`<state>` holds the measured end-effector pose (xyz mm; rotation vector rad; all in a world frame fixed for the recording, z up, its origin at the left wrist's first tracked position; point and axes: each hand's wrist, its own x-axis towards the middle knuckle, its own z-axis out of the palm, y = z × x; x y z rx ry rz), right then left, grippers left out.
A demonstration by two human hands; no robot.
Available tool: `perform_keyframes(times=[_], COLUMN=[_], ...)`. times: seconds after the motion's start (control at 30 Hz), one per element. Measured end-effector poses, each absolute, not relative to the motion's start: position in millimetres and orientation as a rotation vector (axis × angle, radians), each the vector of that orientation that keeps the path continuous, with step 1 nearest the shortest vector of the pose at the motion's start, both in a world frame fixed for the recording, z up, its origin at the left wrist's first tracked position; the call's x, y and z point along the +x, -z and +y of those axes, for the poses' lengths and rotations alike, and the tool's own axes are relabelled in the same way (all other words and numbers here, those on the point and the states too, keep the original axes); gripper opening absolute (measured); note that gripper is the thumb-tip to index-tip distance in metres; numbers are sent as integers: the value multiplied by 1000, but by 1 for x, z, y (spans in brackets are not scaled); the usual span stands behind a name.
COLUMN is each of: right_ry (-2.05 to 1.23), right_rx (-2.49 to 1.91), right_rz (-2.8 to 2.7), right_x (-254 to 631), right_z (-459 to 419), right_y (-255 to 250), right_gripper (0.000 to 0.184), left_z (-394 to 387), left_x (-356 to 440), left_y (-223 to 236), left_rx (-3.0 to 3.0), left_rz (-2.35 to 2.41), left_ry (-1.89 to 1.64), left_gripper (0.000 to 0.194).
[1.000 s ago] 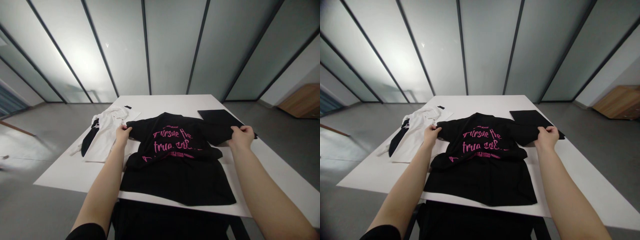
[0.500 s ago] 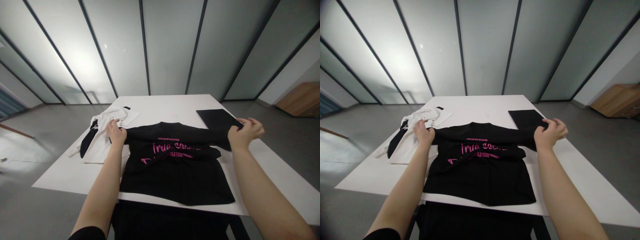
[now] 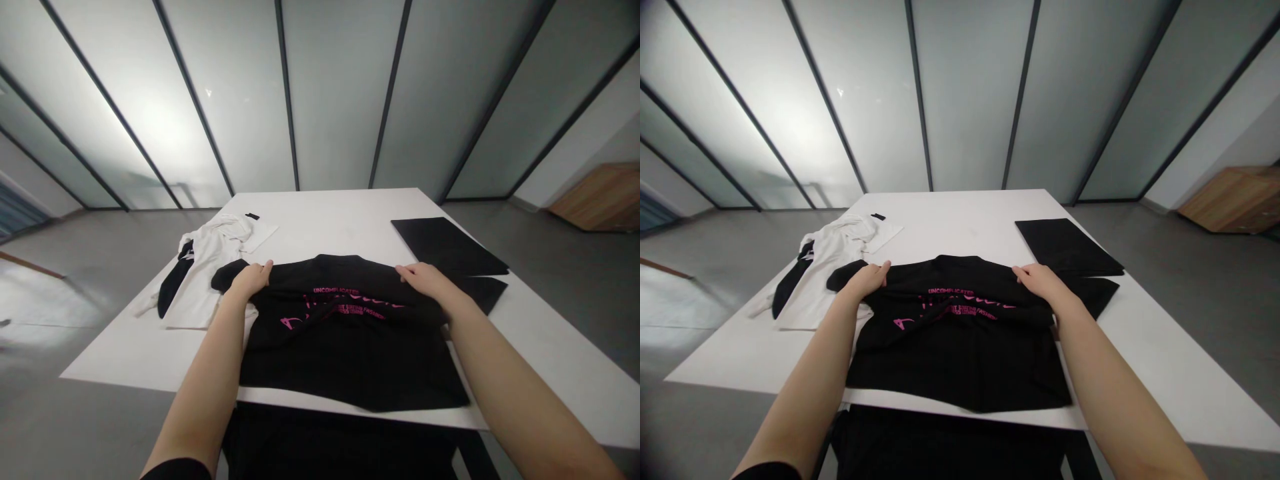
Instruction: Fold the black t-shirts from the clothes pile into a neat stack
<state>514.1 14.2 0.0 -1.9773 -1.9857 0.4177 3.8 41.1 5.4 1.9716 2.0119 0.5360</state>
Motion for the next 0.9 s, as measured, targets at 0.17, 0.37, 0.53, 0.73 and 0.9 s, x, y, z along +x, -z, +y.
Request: perform_keyframes(times=[0.17, 0.37, 0.53, 0.73, 0.9], right_ry=[-319, -318, -198, -307, -409], right_rx=[-2094, -2145, -2045, -2108, -2206], right_rz=[-1851, -1870, -1965, -1952, -2145], right_x=[527, 532, 524, 505, 503], right_z=[16, 21, 23, 31, 49], right_y=[8, 11, 9, 6, -11], right_gripper=[23, 13, 7, 34, 19], left_z=[36, 30, 38, 59, 85], left_x=[2, 22, 34, 41, 41], left_y=[-7, -8, -6, -10, -24], left_rx=[2011, 2163, 2258, 2172, 2152], left_rz=[2118, 2114, 1993, 1959, 1905], left_ry=[-215, -380, -361, -195, -127], left_gripper=[27, 53, 41, 35, 26])
